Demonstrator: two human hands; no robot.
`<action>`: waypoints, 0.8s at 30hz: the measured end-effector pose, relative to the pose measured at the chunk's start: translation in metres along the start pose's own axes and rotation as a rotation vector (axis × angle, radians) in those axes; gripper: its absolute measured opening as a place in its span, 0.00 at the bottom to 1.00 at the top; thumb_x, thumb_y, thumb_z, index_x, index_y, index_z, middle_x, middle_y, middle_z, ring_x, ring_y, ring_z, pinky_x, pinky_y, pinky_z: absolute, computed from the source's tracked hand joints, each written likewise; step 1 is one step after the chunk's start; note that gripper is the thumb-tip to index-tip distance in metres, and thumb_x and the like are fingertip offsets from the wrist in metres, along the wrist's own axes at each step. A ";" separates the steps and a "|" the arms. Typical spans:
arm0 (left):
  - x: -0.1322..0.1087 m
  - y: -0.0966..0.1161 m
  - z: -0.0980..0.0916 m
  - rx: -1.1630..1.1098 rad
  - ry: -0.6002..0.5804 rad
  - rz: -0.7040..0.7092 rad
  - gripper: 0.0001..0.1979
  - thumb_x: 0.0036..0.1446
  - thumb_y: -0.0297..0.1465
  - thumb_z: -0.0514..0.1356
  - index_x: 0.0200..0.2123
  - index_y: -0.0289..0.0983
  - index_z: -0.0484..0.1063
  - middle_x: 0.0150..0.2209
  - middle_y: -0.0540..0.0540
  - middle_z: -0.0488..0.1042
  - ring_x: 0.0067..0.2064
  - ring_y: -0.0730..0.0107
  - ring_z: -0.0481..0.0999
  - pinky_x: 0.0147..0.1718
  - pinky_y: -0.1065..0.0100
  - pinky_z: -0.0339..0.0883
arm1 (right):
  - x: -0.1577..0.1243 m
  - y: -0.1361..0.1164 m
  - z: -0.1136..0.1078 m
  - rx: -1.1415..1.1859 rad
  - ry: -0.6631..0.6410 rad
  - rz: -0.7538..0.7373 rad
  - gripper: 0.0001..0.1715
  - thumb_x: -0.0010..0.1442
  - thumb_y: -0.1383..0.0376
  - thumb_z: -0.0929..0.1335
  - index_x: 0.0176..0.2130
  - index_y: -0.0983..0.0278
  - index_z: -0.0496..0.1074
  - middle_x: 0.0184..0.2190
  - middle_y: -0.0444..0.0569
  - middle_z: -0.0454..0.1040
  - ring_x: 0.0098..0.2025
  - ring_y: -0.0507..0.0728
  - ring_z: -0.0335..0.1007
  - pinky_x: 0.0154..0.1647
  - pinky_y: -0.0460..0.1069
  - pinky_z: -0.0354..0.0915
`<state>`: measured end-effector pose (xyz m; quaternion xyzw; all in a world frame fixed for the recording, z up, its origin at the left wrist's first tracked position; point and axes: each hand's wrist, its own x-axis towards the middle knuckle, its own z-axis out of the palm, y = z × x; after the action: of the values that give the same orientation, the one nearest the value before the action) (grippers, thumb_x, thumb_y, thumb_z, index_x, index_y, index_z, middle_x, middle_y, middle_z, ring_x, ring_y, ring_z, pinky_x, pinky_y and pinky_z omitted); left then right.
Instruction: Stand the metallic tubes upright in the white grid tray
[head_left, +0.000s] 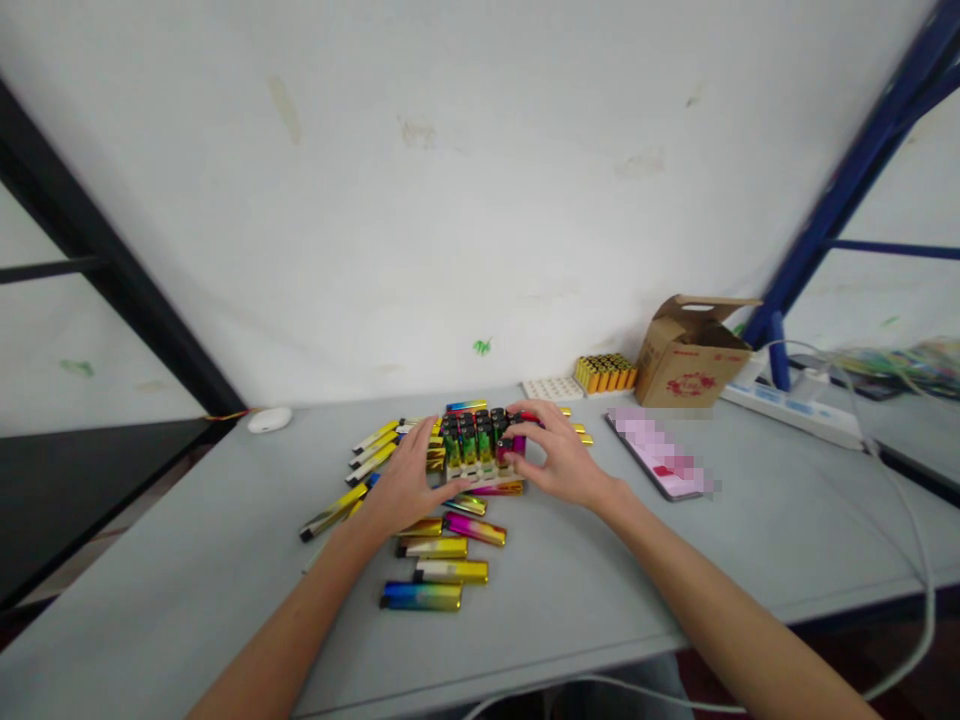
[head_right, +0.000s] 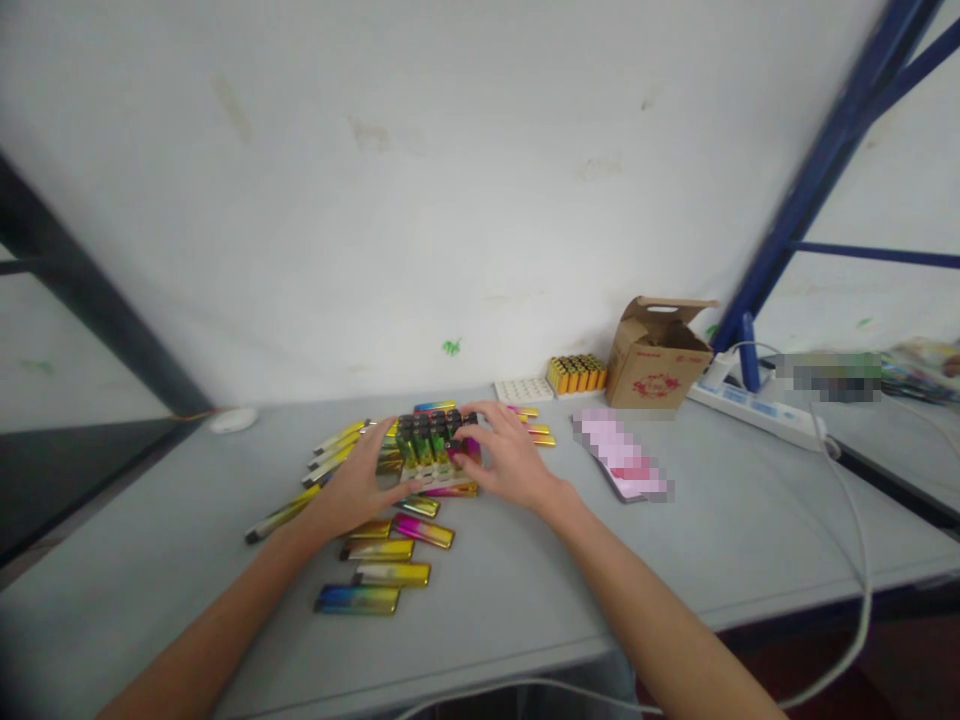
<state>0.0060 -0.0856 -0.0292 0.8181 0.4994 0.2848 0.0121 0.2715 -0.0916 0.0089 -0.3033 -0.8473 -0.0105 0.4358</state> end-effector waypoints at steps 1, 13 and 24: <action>0.000 0.000 0.000 0.003 -0.007 -0.003 0.46 0.54 0.52 0.61 0.66 0.33 0.48 0.64 0.31 0.59 0.66 0.45 0.57 0.63 0.46 0.53 | 0.000 0.000 0.000 0.002 0.002 0.003 0.09 0.60 0.65 0.69 0.43 0.61 0.72 0.52 0.56 0.70 0.55 0.61 0.66 0.56 0.60 0.63; 0.000 -0.001 0.002 -0.023 -0.039 -0.001 0.42 0.54 0.53 0.60 0.64 0.34 0.54 0.64 0.32 0.59 0.65 0.48 0.59 0.63 0.48 0.54 | -0.005 0.007 0.015 -0.010 0.062 0.057 0.14 0.61 0.69 0.66 0.47 0.59 0.72 0.50 0.54 0.71 0.53 0.60 0.67 0.54 0.59 0.65; 0.000 0.000 -0.010 -0.009 -0.133 -0.012 0.43 0.55 0.56 0.56 0.64 0.32 0.56 0.63 0.31 0.62 0.64 0.44 0.62 0.62 0.46 0.56 | -0.007 0.040 0.004 -0.100 0.179 0.453 0.15 0.63 0.67 0.61 0.47 0.66 0.71 0.45 0.57 0.75 0.49 0.61 0.69 0.54 0.57 0.63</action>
<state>0.0017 -0.0884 -0.0211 0.8320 0.5013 0.2322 0.0506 0.2923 -0.0615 -0.0093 -0.5044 -0.7142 0.0186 0.4849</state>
